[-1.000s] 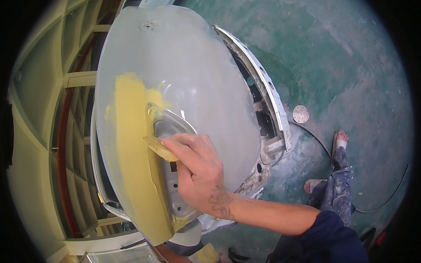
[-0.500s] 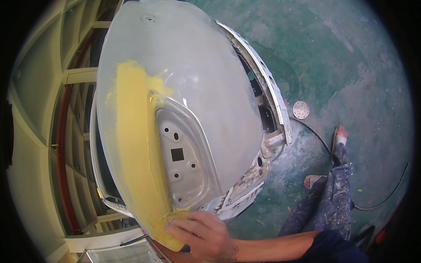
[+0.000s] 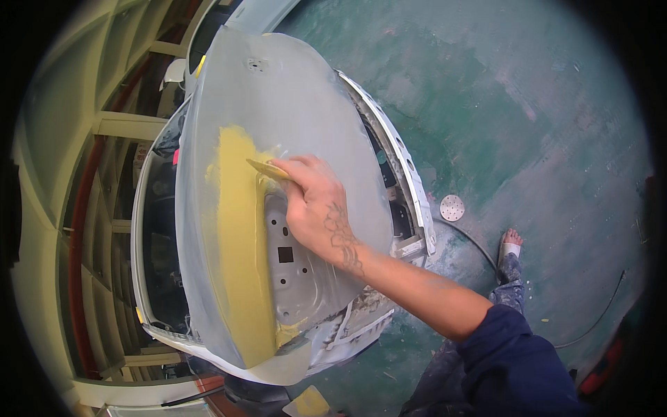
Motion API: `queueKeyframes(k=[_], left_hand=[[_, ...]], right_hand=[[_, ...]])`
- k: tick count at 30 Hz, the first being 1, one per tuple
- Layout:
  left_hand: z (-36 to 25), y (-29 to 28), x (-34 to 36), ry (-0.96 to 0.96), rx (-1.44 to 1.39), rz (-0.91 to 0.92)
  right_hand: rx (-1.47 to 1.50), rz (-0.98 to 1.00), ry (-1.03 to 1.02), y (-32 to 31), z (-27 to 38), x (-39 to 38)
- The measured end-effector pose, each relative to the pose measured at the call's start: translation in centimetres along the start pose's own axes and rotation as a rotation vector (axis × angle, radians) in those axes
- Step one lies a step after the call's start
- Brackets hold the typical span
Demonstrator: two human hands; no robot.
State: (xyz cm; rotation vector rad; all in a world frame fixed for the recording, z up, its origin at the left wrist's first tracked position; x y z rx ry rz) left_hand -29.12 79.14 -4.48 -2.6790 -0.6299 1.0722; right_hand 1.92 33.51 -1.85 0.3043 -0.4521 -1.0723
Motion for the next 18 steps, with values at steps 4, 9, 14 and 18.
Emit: queueKeyframes(k=[4, 9, 14, 18], left_hand=[[0.4, 0.1, 0.0, -0.003, -0.009, 0.008], [1.0, -0.4, -0.3, -0.016, -0.019, -0.011], [0.9, -0.6, 1.3, -0.003, -0.005, -0.016], [1.4, -1.6, 1.3, 0.006, -0.014, -0.032]], right_hand=[[-0.063, 0.093, -0.002, 2.8, -0.6, 6.0], [-0.095, 0.128, -0.059, 2.9, 0.6, 2.5], [-0.085, 0.126, -0.124, -0.3, 4.4, -6.3], [-0.129, 0.173, -0.115, -2.1, 7.8, -13.8]])
Point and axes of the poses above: each hand's wrist, its own x-axis towards the middle knuckle, its own y-axis out of the palm, z = x × y, the point moved 3 cm from there along x, towards the middle knuckle, and after that the axes turned 9 degrees about -z, right-handed, at the moved point
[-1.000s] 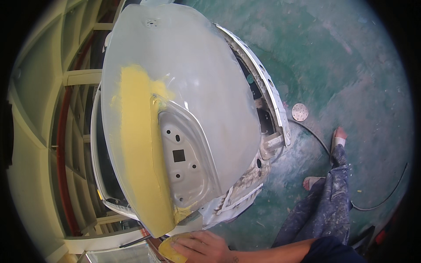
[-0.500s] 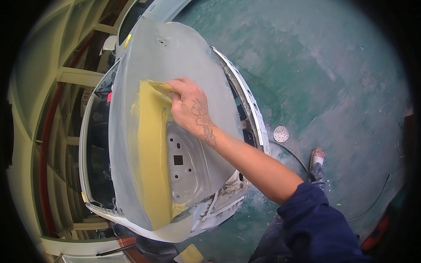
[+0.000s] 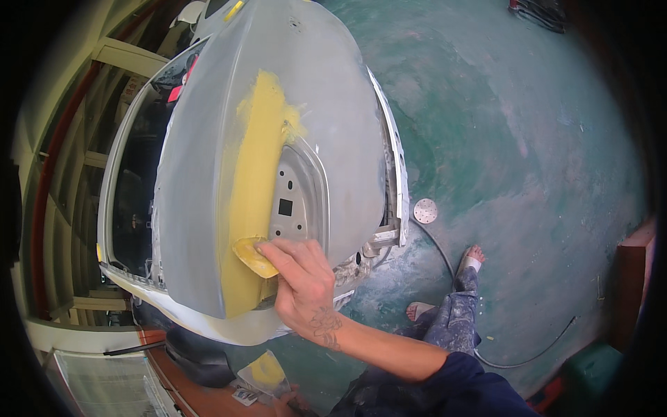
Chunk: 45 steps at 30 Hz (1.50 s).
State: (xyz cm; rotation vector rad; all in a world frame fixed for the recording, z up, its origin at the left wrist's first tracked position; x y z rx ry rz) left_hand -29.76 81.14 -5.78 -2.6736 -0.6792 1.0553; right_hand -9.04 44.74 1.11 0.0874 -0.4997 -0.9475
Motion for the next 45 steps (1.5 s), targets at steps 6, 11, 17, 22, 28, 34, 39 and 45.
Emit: queueKeyframes(k=[6, 11, 17, 22, 28, 34, 39, 45], left_hand=[[0.9, -0.4, 1.1, -0.024, -0.142, 0.003], [-0.3, 0.8, 0.1, 0.074, -0.162, 0.101], [-5.3, 5.9, -5.9, 0.169, -0.059, 0.371], [-6.4, 10.8, -10.8, 0.143, -0.232, 0.504], [-6.6, 19.3, -16.9, 0.205, -0.180, 0.771], [-5.1, 25.7, -22.8, 0.218, -0.229, 0.818], [-4.6, 27.1, -25.4, 0.235, -0.318, 0.687], [-1.4, 23.8, -27.3, 0.202, -0.496, 0.264]], right_hand=[[-0.016, 0.092, -0.021, -0.6, 2.9, -9.2], [0.086, 0.241, 0.031, -2.8, 5.6, -11.2], [0.077, 0.259, 0.287, -7.2, 5.6, -8.0], [0.178, 0.388, 0.485, -11.5, 7.0, -3.0], [0.397, 0.527, 0.591, -15.7, 9.9, 1.8], [0.306, 0.890, 0.368, -21.8, 10.4, 7.8], [0.009, 0.994, 0.288, -22.5, 2.3, 8.1], [0.162, 0.404, 0.813, -9.3, -6.6, 12.8]])
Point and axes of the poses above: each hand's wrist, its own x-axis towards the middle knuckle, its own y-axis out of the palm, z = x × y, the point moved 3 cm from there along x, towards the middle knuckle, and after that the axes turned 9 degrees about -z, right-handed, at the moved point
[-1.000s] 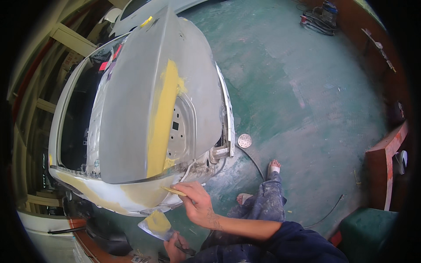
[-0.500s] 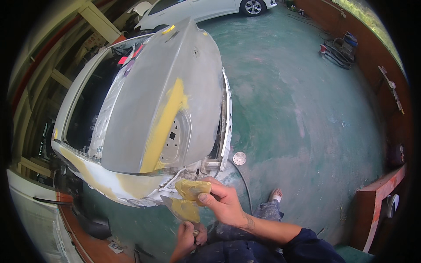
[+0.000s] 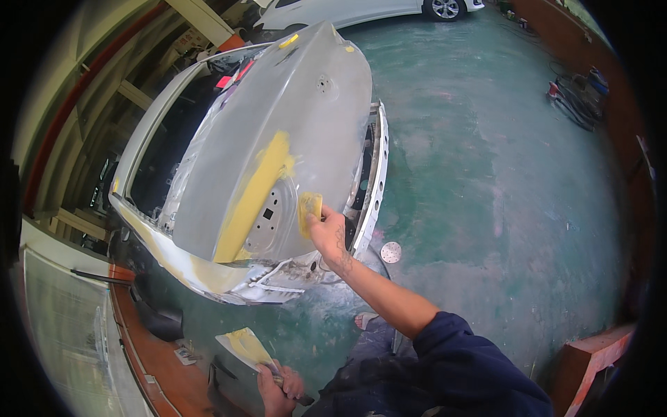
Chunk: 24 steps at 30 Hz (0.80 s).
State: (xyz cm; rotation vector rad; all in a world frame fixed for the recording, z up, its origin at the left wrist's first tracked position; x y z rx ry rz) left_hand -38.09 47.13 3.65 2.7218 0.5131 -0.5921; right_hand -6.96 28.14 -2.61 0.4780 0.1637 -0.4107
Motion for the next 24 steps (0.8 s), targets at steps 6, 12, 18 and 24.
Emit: queueKeyframes(k=[6, 12, 18, 24], left_hand=[[-2.9, 2.9, -4.4, -0.039, 0.047, -0.425], [-3.7, 3.2, -4.4, 0.027, 0.113, -0.416], [-3.7, 3.1, -3.4, -0.026, 0.125, -0.406], [-4.2, 3.6, -2.1, -0.030, 0.135, -0.427]], right_hand=[[-0.069, -0.170, 0.071, 5.8, 0.2, 9.6], [-0.002, -0.029, 0.083, 8.0, 2.0, 8.6], [0.146, -0.216, -0.035, 4.3, 0.5, 7.2], [-0.024, -0.236, -0.417, 6.1, 3.2, 10.2]])
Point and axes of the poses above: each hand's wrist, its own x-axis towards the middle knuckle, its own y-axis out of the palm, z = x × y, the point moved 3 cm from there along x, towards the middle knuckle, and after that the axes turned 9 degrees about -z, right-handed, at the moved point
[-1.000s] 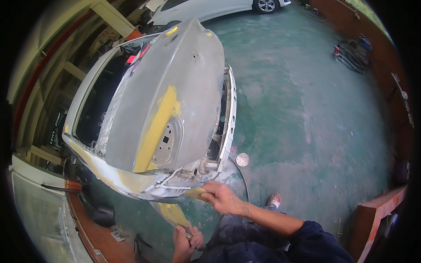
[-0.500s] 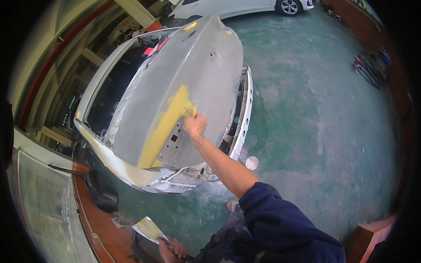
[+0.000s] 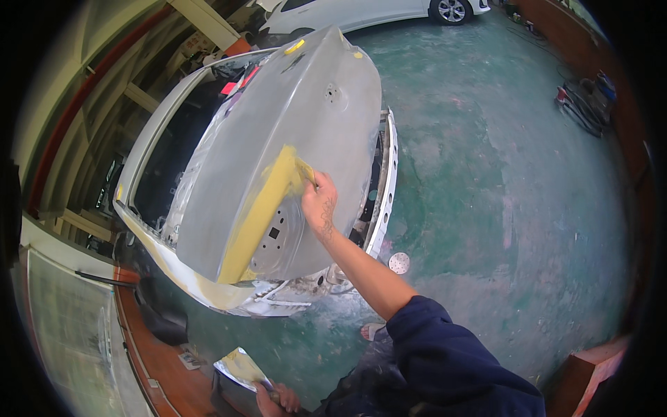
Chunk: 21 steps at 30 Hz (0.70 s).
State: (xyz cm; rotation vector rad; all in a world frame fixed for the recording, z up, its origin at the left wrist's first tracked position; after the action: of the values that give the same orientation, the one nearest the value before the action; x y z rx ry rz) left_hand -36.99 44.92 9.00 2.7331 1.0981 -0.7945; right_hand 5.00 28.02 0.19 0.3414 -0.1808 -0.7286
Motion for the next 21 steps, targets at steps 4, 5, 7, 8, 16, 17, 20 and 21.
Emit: queueKeyframes(k=[4, 5, 7, 8, 16, 17, 20, 21], left_hand=[[-0.4, -0.3, 0.2, -0.021, 0.031, -0.010], [-0.3, -0.3, 0.4, -0.036, 0.039, -0.015], [-0.1, -0.5, 1.0, -0.063, 0.052, -0.034], [0.2, -0.8, 1.3, -0.077, 0.054, -0.052], [-1.3, -0.8, 2.4, -0.115, 0.095, -0.072], [-1.5, -0.8, 2.5, -0.124, 0.100, -0.085], [-1.6, -1.1, 3.3, -0.151, 0.075, -0.114], [-1.5, -1.3, 3.7, -0.162, 0.057, -0.123]], right_hand=[[-0.091, -0.039, -0.191, 2.8, 0.0, 1.7], [-0.114, -0.083, -0.269, 3.2, -0.1, 1.6], [-0.146, -0.084, -0.367, 3.2, -0.7, 0.7], [-0.154, -0.036, -0.387, 2.8, -1.2, -0.6], [-0.071, -0.049, -0.214, 3.2, 0.2, 5.5], [-0.077, -0.054, -0.207, 3.4, 0.3, 5.7], [-0.134, -0.065, -0.250, 3.7, 0.5, 3.3], [-0.159, -0.066, -0.276, 3.7, 0.6, 1.7]])
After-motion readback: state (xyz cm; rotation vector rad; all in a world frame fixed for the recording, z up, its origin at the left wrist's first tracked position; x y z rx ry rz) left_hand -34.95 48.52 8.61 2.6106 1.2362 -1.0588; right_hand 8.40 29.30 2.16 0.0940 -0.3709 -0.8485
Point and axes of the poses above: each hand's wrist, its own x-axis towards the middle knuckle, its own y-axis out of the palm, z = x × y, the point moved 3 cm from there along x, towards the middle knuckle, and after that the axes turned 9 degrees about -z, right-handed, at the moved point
